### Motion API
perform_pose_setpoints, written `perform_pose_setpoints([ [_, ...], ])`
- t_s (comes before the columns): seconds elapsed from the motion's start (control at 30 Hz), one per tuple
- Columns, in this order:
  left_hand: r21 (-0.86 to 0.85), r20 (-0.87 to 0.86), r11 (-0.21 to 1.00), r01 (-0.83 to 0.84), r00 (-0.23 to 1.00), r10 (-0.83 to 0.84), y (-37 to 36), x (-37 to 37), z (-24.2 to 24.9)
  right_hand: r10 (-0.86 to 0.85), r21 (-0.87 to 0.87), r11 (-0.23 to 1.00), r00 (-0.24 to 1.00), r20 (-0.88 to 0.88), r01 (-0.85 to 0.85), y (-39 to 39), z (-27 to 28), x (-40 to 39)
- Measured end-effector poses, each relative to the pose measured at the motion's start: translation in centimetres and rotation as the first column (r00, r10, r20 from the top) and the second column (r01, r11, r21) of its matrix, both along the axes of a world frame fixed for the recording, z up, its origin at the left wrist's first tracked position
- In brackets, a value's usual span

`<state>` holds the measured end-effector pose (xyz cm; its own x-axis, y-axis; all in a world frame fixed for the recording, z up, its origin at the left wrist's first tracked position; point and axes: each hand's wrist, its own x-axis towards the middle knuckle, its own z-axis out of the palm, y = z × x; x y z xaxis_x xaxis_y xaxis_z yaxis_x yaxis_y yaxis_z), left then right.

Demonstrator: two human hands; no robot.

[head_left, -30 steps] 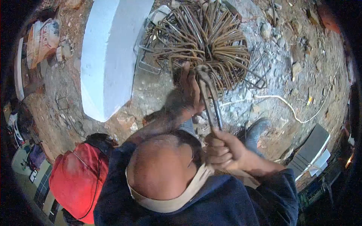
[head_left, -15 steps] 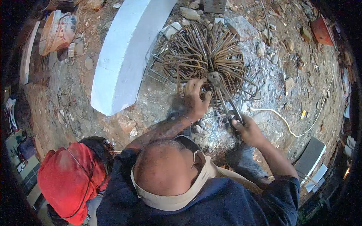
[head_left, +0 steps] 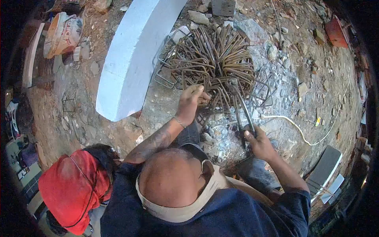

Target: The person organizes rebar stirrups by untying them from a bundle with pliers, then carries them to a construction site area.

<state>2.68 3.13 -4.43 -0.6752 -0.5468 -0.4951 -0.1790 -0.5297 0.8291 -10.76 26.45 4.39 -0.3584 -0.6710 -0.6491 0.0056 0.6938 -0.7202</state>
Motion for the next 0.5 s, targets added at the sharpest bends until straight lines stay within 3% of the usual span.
perform_pose_setpoints([
  [0.07,0.343,-0.069,0.927,-0.150,0.980,0.184,0.7,0.6,-0.5,0.013,0.017,1.000,1.000,-0.010,-0.013,-0.1,0.5,-0.2],
  [0.13,0.346,-0.097,0.931,-0.118,0.982,0.160,0.8,0.2,-1.1,0.038,0.060,0.997,0.999,0.009,-0.038,-0.4,0.9,-0.5],
  [0.23,0.169,0.019,0.985,-0.021,1.000,0.017,1.1,-1.0,-1.0,0.119,0.125,0.986,0.992,-0.035,-0.114,-1.7,2.1,-0.8],
  [0.27,0.169,0.020,0.985,-0.028,0.999,0.025,1.3,-1.3,-1.0,0.127,0.125,0.985,0.991,-0.034,-0.122,-1.5,1.5,-0.9],
  [0.33,0.239,-0.053,0.970,-0.046,0.997,0.060,1.5,-1.8,-1.0,0.231,0.107,0.971,0.946,-0.226,-0.212,-1.4,0.3,-1.3],
  [0.4,0.171,-0.057,0.985,-0.015,0.998,0.025,1.9,-1.6,-0.7,0.285,0.120,0.957,0.934,-0.214,-0.264,-2.6,1.2,-2.3],
  [0.5,0.268,-0.132,0.959,-0.093,0.982,0.132,2.7,-1.8,-1.1,0.392,0.171,0.917,0.894,-0.217,-0.360,-4.8,2.8,-3.6],
])
